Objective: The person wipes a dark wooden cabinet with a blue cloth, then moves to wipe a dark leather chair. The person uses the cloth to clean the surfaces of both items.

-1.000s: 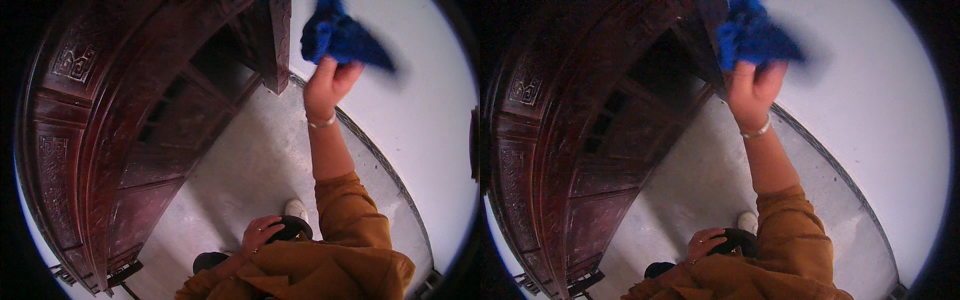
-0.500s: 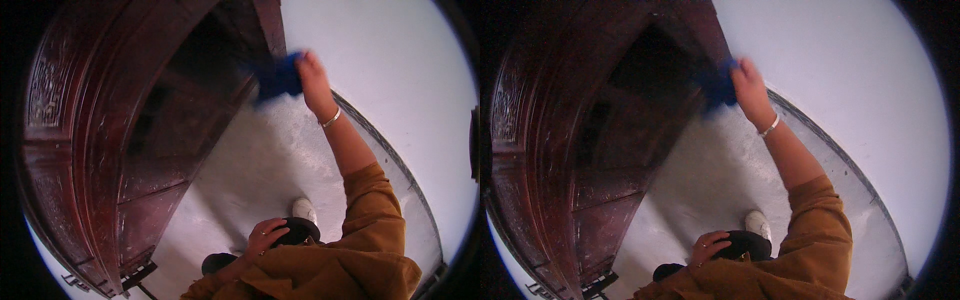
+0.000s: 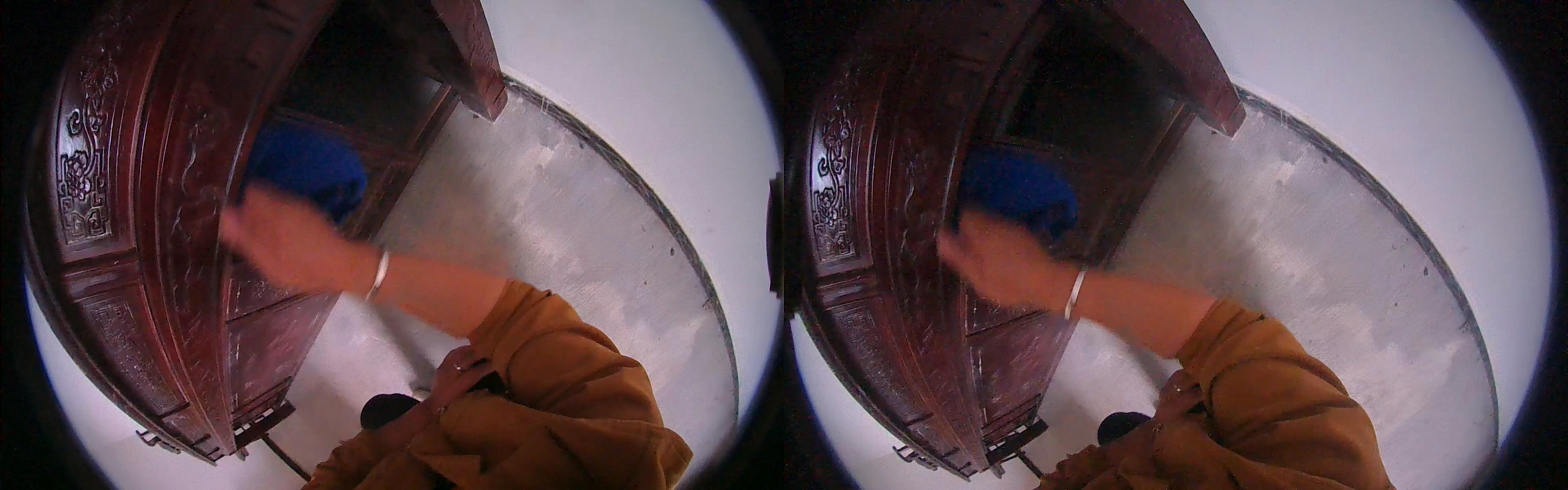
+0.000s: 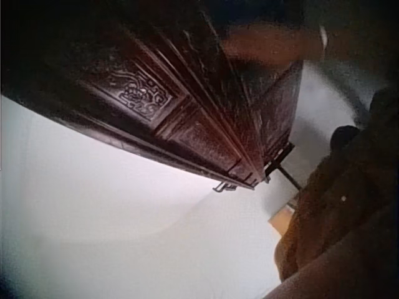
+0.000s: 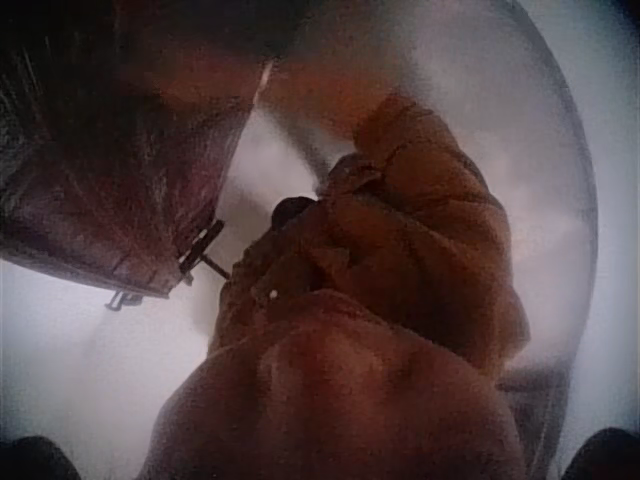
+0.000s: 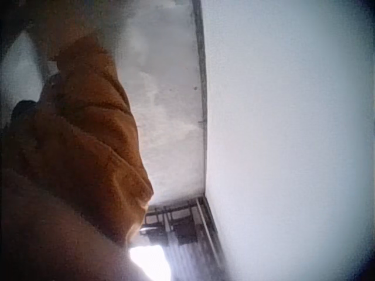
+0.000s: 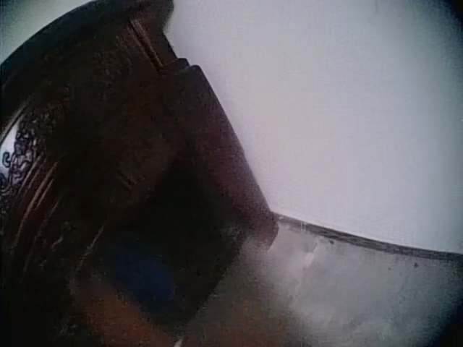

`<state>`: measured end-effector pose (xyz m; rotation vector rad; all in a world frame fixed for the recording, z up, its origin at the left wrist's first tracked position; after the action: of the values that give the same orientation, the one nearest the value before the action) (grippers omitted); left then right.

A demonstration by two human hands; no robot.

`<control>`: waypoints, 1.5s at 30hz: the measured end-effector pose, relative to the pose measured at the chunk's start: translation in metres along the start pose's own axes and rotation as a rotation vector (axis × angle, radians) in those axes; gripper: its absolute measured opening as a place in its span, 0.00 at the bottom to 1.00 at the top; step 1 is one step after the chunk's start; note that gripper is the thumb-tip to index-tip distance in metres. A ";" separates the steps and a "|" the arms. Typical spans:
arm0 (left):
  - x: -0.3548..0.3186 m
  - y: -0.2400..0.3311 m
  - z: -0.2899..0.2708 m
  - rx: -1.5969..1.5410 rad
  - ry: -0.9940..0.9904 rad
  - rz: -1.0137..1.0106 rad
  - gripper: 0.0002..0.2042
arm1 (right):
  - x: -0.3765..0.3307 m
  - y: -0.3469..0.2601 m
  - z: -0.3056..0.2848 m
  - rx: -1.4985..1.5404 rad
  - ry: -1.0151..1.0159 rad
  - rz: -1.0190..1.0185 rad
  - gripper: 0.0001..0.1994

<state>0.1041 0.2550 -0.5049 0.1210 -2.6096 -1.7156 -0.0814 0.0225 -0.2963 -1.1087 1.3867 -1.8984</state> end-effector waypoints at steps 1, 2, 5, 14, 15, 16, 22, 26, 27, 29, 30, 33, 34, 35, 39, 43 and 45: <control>-0.016 -0.030 0.016 -0.225 -0.125 -0.256 0.22 | -0.029 0.004 0.047 0.025 -0.179 0.033 0.17; -0.028 -0.040 0.024 -0.238 -0.166 -0.351 0.22 | -0.061 -0.004 0.082 0.163 -0.282 -0.064 0.22; -0.038 -0.036 0.016 0.151 -0.113 -0.306 0.21 | -0.156 0.014 0.194 0.351 -0.948 0.035 0.08; 0.009 0.031 -0.004 0.007 0.028 0.244 0.20 | -0.016 0.121 -0.021 1.219 0.046 0.339 0.12; 0.008 0.025 -0.007 -0.047 0.077 0.169 0.20 | 0.001 0.134 -0.043 1.361 0.181 0.376 0.14; 0.002 0.018 -0.007 -0.108 0.112 0.053 0.20 | 0.014 0.134 -0.065 1.524 0.286 0.219 0.16; -0.020 0.024 -0.010 0.119 0.077 0.126 0.21 | 0.000 0.117 -0.073 -0.017 0.802 0.071 0.23; -0.032 -0.018 -0.006 -0.179 0.166 -0.337 0.21 | -0.035 0.157 -0.071 -0.020 0.820 0.279 0.23; -0.022 -0.009 -0.011 -0.187 0.218 -0.238 0.21 | -0.040 0.176 -0.074 0.051 0.756 0.490 0.23; 0.003 0.032 -0.018 0.096 0.113 0.161 0.20 | -0.038 0.185 -0.076 0.523 0.547 0.679 0.22; 0.009 0.041 -0.020 0.132 0.090 0.232 0.21 | -0.039 0.186 -0.071 0.746 0.420 0.917 0.22; 0.018 0.053 -0.028 0.153 0.104 0.237 0.21 | -0.008 0.027 -0.190 0.287 0.847 0.040 0.19; 0.020 0.055 -0.030 0.144 0.103 0.235 0.21 | 0.004 -0.006 -0.212 0.490 0.832 -0.147 0.20; 0.022 0.055 -0.031 0.150 0.089 0.215 0.21 | 0.020 -0.040 -0.224 0.646 0.742 -0.349 0.20; 0.022 0.065 -0.040 0.161 0.181 0.247 0.21 | 0.056 -0.128 -0.199 -0.102 0.935 -0.449 0.16; 0.022 0.059 -0.042 0.153 0.244 0.269 0.18 | 0.032 -0.133 -0.092 -0.259 0.877 -0.596 0.15; 0.015 0.054 -0.044 0.168 0.279 0.274 0.15 | 0.005 -0.130 -0.024 -0.343 0.790 -0.641 0.16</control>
<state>0.0888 0.2347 -0.4385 0.0036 -2.4272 -1.2910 -0.0991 0.0733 -0.1750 -1.0843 1.9955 -2.8403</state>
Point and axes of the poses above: each hand's wrist, its own x-axis towards the middle knuckle, its own z-axis out of the palm, y = z × x, the point moved 10 cm from there along x, towards the middle knuckle, and after that the axes turned 15 degrees about z, right-handed, at the moved point
